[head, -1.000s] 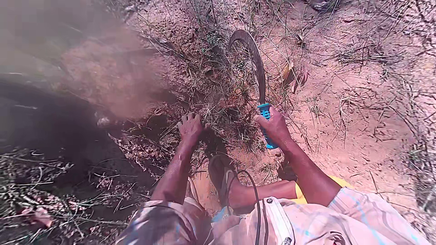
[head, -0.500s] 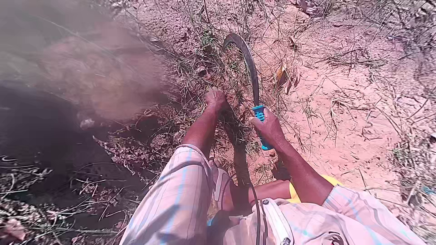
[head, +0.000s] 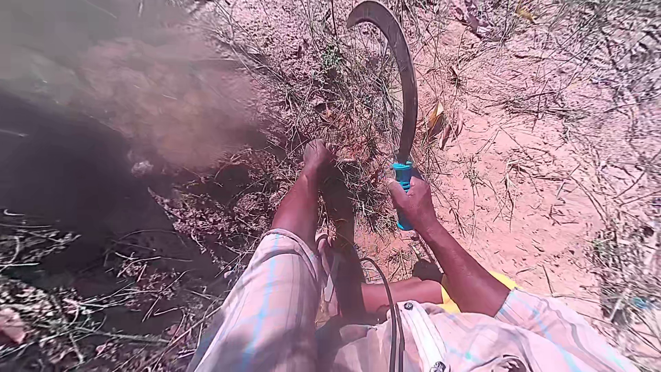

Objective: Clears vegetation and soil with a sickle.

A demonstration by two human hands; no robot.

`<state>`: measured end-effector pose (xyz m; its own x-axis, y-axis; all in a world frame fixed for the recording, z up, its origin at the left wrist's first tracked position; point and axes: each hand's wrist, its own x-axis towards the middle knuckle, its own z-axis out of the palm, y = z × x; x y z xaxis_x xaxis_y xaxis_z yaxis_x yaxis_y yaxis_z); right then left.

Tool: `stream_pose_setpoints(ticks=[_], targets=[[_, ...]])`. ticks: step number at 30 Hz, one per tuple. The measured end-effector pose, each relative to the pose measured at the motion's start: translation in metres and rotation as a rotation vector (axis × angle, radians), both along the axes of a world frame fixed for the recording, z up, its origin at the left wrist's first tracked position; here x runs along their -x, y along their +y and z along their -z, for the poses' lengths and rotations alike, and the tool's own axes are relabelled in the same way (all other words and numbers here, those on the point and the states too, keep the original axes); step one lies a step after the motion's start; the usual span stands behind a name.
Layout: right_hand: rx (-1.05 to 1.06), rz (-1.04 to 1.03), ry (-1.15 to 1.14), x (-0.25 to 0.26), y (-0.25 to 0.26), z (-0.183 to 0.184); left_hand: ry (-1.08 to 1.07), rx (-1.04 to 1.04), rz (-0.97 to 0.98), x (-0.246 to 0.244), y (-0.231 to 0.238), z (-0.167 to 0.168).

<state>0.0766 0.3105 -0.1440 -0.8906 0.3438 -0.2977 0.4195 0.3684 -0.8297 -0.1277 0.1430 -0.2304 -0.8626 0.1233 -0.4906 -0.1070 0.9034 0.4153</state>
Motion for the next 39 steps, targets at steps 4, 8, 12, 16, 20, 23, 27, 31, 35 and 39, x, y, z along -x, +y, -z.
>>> stream_pose_setpoints(ticks=[4, 8, 12, 16, 20, 23, 27, 31, 35, 39], targets=[[0.021, -0.272, -0.514, -0.010, -0.003, 0.029, -0.038, 0.003, -0.060, 0.001, 0.001, 0.002], [-0.045, -0.214, -0.416, -0.008, -0.012, 0.007, -0.050, 0.027, -0.065, -0.007, 0.000, -0.003], [-0.090, -0.039, 0.003, -0.004, -0.007, -0.007, -0.036, 0.017, -0.064, -0.008, -0.001, 0.001], [-0.080, -0.258, -0.448, -0.004, -0.003, 0.027, -0.005, 0.036, -0.043, -0.007, 0.001, 0.008], [-0.004, -0.215, -0.440, -0.006, -0.007, 0.011, -0.203, 0.103, -0.051, -0.017, 0.004, -0.043], [-0.019, -0.095, -0.176, 0.000, -0.004, -0.012, -0.124, 0.143, 0.062, -0.026, -0.006, -0.027], [0.018, -0.017, -0.012, 0.002, -0.001, -0.009, -0.073, 0.336, 0.335, -0.035, -0.006, -0.016], [0.059, -0.009, -0.070, 0.002, 0.000, 0.000, 0.133, 0.414, 0.365, -0.024, 0.013, -0.035], [0.081, 0.020, -0.080, 0.006, 0.000, -0.002, 0.300, 0.296, 0.512, 0.015, 0.032, -0.013], [0.002, -0.005, -0.062, 0.006, 0.003, -0.002, 0.199, 0.356, 0.362, 0.042, 0.041, 0.000]])
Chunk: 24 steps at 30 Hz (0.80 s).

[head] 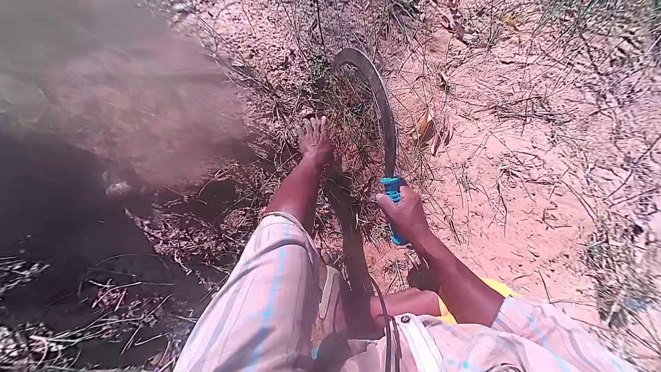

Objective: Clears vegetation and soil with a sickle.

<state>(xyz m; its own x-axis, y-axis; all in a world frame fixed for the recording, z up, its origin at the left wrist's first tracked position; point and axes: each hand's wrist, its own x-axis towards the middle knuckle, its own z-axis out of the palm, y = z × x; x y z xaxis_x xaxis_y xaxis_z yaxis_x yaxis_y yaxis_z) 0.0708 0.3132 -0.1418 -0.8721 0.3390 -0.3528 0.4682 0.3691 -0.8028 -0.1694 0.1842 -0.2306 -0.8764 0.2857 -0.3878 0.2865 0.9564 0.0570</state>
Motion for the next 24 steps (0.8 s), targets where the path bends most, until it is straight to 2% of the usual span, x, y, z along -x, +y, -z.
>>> stream_pose_setpoints(ticks=[3, 5, 7, 10, 16, 17, 20, 21, 24], targets=[[-0.018, -0.038, 0.004, -0.001, 0.001, 0.008, 0.002, 0.114, -0.020, 0.000, -0.002, 0.008], [0.008, -0.056, 0.003, 0.003, -0.003, 0.012, -0.037, 0.141, -0.017, -0.008, -0.008, 0.002], [0.005, -0.079, -0.026, 0.007, -0.004, 0.015, -0.048, 0.033, -0.025, -0.013, -0.017, 0.004], [-0.012, -0.104, -0.045, 0.007, -0.003, 0.020, -0.079, -0.040, -0.159, -0.020, -0.022, -0.005], [0.010, -0.020, 0.150, 0.008, -0.010, 0.034, -0.082, -0.106, -0.207, -0.019, -0.030, 0.001], [-0.017, -0.049, 0.095, 0.008, -0.012, 0.042, -0.094, -0.111, -0.210, -0.020, -0.031, 0.001], [-0.046, -0.306, -0.390, 0.013, -0.007, 0.057, -0.095, -0.111, -0.205, -0.022, -0.031, -0.001], [-0.036, -0.341, -0.465, 0.012, -0.005, 0.059, -0.089, -0.123, -0.210, -0.022, -0.033, 0.000], [-0.028, -0.278, -0.437, 0.010, -0.012, 0.038, -0.067, -0.122, -0.210, -0.025, -0.050, -0.006]])
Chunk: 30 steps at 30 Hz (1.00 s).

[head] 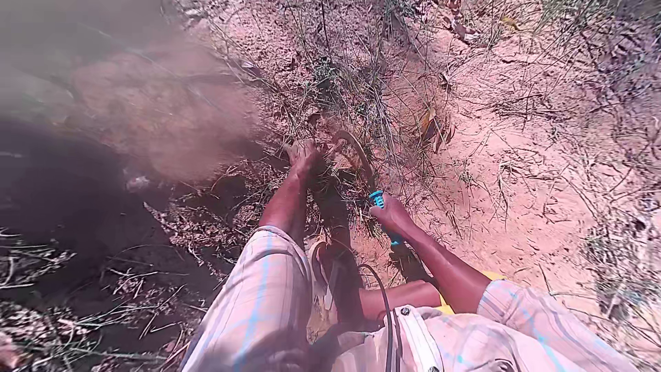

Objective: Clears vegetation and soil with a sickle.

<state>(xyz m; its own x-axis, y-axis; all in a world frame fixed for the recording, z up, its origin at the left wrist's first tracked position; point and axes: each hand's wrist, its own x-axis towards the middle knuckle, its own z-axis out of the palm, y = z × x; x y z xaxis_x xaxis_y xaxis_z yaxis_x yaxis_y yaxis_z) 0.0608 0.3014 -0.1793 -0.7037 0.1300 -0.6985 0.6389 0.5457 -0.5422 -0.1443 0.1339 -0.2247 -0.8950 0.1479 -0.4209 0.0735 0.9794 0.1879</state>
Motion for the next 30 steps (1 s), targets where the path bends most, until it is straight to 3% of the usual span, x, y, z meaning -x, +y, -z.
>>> stream_pose_setpoints(ticks=[5, 7, 10, 12, 18, 23, 30], targets=[[-0.006, 0.166, 0.444, 0.004, -0.004, -0.024, -0.006, 0.110, 0.100, -0.022, -0.015, 0.002], [-0.047, 0.114, 0.372, 0.004, -0.005, -0.014, -0.013, 0.123, 0.146, -0.039, -0.018, 0.004], [-0.078, -0.087, 0.029, 0.000, 0.001, -0.003, -0.033, 0.164, 0.175, -0.058, -0.024, 0.009], [-0.082, -0.096, 0.006, -0.005, -0.001, -0.008, -0.005, 0.189, 0.205, -0.064, -0.032, 0.005], [-0.010, 0.136, 0.484, -0.014, 0.009, -0.054, 0.031, 0.031, 0.082, -0.072, -0.041, -0.025], [0.034, 0.219, 0.533, -0.011, 0.017, -0.060, 0.093, -0.174, 0.042, -0.063, -0.011, -0.036], [0.031, 0.229, 0.715, -0.013, 0.013, -0.045, -0.066, 0.096, 0.070, -0.060, 0.027, 0.000]])
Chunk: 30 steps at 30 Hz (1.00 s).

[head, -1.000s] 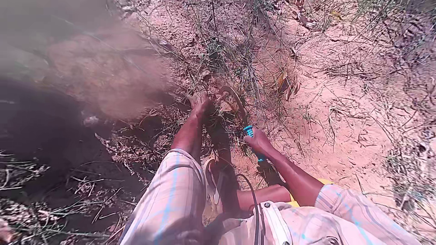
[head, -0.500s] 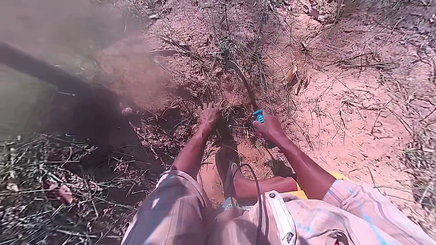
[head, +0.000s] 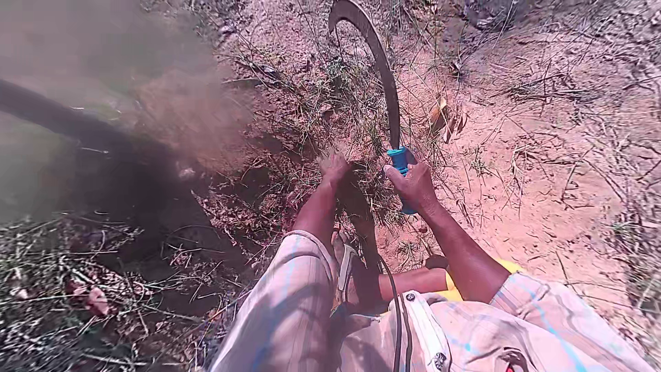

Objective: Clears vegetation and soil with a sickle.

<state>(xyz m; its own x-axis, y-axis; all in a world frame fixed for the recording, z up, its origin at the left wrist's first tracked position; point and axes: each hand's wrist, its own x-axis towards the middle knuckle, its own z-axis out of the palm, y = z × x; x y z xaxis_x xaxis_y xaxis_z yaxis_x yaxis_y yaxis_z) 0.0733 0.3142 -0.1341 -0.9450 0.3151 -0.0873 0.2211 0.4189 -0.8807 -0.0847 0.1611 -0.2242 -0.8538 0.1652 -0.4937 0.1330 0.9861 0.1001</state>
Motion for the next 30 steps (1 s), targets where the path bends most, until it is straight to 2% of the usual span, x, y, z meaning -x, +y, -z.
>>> stream_pose_setpoints(ticks=[3, 4, 7, 9, 14, 16, 18, 20, 23, 27, 30], targets=[[-0.017, -0.033, 0.000, 0.001, -0.001, 0.013, -0.016, 0.030, 0.028, 0.001, -0.008, 0.009], [-0.052, -0.072, -0.121, 0.000, -0.001, 0.020, -0.012, 0.023, 0.026, -0.001, -0.013, 0.009], [-0.165, -0.300, -0.706, -0.001, 0.008, 0.030, -0.014, -0.003, -0.036, -0.008, -0.021, 0.008], [-0.192, -0.356, -0.840, -0.005, 0.010, 0.020, -0.022, -0.020, -0.051, -0.011, -0.023, 0.008], [-0.169, -0.246, -0.574, -0.010, 0.007, -0.021, -0.014, -0.034, -0.030, -0.025, -0.031, 0.012], [-0.179, -0.218, -0.518, -0.013, 0.004, -0.021, -0.014, -0.077, -0.035, -0.032, -0.036, 0.017], [-0.218, -0.271, -0.613, -0.014, 0.003, -0.002, -0.019, -0.114, -0.075, -0.037, -0.038, 0.016], [-0.253, -0.365, -0.814, -0.017, 0.005, 0.012, -0.014, -0.136, -0.131, -0.040, -0.037, 0.013], [-0.227, -0.373, -0.843, -0.020, 0.013, -0.004, -0.046, -0.146, -0.201, -0.035, -0.037, 0.008], [-0.158, -0.195, -0.507, -0.035, 0.015, -0.043, -0.015, -0.121, -0.167, -0.027, -0.041, 0.012], [-0.081, -0.055, -0.206, -0.048, -0.001, -0.042, 0.007, -0.124, -0.140, -0.032, -0.046, 0.017]])
